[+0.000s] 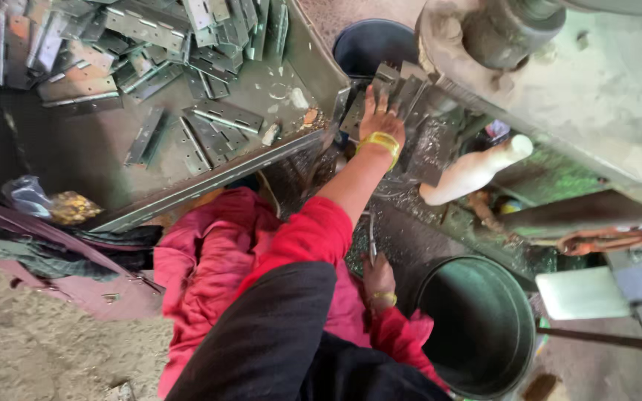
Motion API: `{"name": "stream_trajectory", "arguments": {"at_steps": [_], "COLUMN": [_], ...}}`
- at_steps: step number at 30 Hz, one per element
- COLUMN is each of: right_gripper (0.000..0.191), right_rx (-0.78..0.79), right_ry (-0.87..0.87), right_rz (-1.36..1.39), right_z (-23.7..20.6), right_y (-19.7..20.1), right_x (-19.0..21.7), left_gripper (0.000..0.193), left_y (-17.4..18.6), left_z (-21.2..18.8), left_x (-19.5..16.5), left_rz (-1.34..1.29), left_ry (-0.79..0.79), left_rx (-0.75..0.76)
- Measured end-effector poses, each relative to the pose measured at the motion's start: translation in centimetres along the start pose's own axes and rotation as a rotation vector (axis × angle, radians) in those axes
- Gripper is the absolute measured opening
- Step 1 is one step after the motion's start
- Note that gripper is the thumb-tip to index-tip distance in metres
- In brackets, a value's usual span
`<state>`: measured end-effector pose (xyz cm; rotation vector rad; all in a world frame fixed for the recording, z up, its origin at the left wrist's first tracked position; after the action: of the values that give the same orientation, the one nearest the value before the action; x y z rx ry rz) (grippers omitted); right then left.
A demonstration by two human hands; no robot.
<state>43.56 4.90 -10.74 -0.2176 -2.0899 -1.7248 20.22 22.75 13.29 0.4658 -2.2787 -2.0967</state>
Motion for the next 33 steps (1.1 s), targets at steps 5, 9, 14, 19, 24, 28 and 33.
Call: {"name": "stream_trajectory", "arguments": {"at_steps": [5,9,14,19,24,28,33], "right_gripper": [0.046,0.053,0.032,0.027,0.023,0.021,0.026], "right_rx": [0.079,-0.640,-0.530,-0.580,-0.539,-0.507,-0.303], "right_ry": [-0.101,0.324,0.252,0.257,0.254,0.264,0.189], "right_rz": [-0.252,-0.025,0.107,0.118,0.196,0.151,0.111], "right_z": [0.0,-1.9,-2.4,-2.1,-1.1,-1.5,0.0], "right_y": [8.4,21.6,25.6,25.7,25.0,24.5,22.7], "right_x": [3.2,11.5,14.9,14.6,13.2,13.3,12.7], "left_gripper": [0.055,0.059,0.030,0.035,0.025,0.024,0.039], "left_y": [0.3,-0.5,-2.6,4.4,2.9,1.4,-0.6], "left_z": [-2.6,-11.7,-16.9,-13.6,-9.7,-10.6,-12.5], "left_x": [0.1,0.2,1.9,-2.1,-6.1,-3.1,-0.7], "left_rz": [0.015,0.092,-0.028,-0.295,-0.218,-0.231,-0.144], "left_ry": [-0.069,-0.187,-0.401,-0.239,-0.102,-0.066,-0.064], "left_rx": [0.008,-0.615,-0.283,-0.585,-0.208,-0.145,0.087]}}
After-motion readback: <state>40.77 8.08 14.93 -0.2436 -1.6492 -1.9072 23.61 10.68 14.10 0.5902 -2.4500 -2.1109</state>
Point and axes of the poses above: each hand's wrist, its own z-axis towards the middle knuckle, its own y-axis out of the back of the hand, x = y × z, the point moved 6 cm from there along z, towards the middle knuckle, and after that the axes turned 12 degrees about -z, right-handed, at the moved point
